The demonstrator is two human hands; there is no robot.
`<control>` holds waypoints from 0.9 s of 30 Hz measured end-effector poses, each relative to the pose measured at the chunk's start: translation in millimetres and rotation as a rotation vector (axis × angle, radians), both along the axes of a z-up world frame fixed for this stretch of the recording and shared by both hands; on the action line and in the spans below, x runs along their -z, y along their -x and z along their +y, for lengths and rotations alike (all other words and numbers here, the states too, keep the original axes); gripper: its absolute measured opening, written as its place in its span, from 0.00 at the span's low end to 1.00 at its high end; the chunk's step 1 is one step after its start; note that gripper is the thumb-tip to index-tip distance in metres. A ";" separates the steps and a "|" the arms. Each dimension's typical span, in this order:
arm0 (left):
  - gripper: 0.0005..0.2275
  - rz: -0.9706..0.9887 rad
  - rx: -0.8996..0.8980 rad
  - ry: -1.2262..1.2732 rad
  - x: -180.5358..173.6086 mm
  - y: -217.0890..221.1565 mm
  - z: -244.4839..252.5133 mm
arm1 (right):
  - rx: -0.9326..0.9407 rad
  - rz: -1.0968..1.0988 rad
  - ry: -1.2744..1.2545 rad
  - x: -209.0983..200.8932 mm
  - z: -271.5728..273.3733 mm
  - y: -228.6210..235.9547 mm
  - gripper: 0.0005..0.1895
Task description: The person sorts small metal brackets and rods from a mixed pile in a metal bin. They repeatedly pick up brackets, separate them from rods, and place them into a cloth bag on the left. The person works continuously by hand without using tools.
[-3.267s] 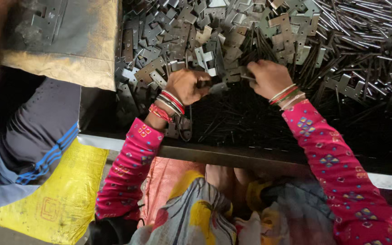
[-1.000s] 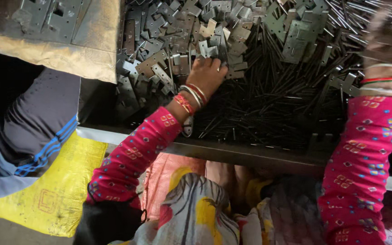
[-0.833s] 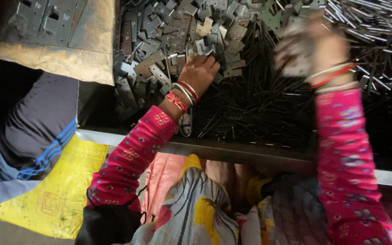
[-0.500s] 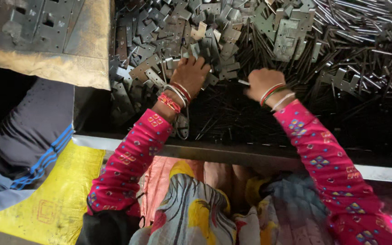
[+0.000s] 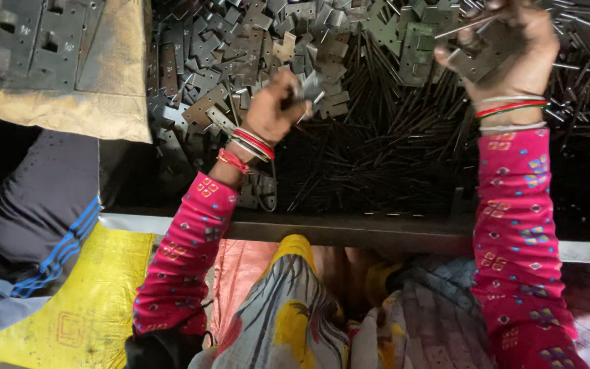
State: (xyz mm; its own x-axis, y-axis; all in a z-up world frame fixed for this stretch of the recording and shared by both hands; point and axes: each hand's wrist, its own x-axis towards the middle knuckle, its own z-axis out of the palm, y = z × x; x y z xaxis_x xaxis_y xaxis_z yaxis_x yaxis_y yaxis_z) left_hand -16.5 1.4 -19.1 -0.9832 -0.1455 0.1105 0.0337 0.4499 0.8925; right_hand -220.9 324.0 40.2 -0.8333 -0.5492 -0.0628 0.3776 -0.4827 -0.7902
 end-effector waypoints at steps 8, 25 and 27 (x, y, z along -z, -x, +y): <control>0.07 0.257 -0.258 -0.179 -19.5 2.0 57.8 | -0.154 0.016 -0.306 41.6 -79.8 -51.4 0.15; 0.15 0.282 -0.243 -0.162 -27.5 -30.9 37.6 | -0.037 1.319 -1.195 63.9 -10.9 -8.1 0.31; 0.14 0.426 -0.326 0.125 -53.0 -44.9 14.5 | -0.112 1.320 -1.593 76.9 35.5 22.4 0.22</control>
